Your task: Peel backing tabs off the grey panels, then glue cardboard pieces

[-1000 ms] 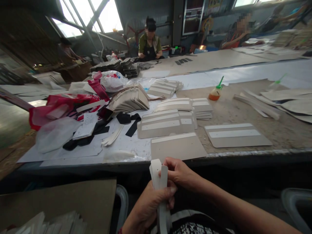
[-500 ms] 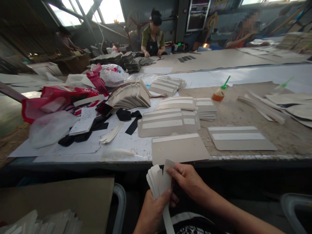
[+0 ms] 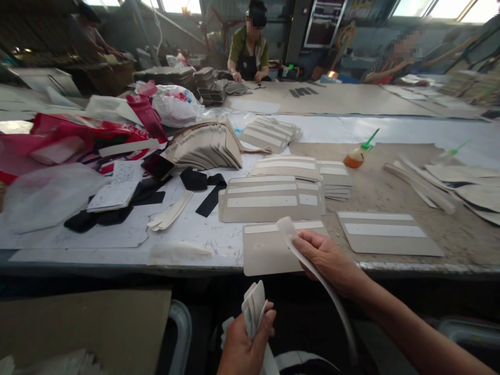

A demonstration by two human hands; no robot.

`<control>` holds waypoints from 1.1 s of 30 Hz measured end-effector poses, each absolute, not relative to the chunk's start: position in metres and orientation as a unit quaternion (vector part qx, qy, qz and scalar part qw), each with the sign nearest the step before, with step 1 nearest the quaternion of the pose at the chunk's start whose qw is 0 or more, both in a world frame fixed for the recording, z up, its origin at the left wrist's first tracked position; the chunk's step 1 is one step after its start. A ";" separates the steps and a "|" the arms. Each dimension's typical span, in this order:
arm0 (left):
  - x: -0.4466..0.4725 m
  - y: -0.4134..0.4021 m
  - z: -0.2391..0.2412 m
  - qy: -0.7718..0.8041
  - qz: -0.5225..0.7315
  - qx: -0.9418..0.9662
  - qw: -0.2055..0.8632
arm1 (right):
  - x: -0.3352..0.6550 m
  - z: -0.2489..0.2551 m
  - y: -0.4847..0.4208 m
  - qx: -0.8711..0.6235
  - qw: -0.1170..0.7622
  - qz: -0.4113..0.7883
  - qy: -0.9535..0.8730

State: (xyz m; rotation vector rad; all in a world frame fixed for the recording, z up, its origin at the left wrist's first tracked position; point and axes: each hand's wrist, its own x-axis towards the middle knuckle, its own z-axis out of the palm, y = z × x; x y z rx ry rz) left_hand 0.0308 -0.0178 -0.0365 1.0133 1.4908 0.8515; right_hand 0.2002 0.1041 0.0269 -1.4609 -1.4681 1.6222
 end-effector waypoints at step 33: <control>0.009 0.046 -0.064 0.566 0.252 0.785 0.003 | 0.158 0.007 0.174 -0.400 -0.124 0.196 -0.887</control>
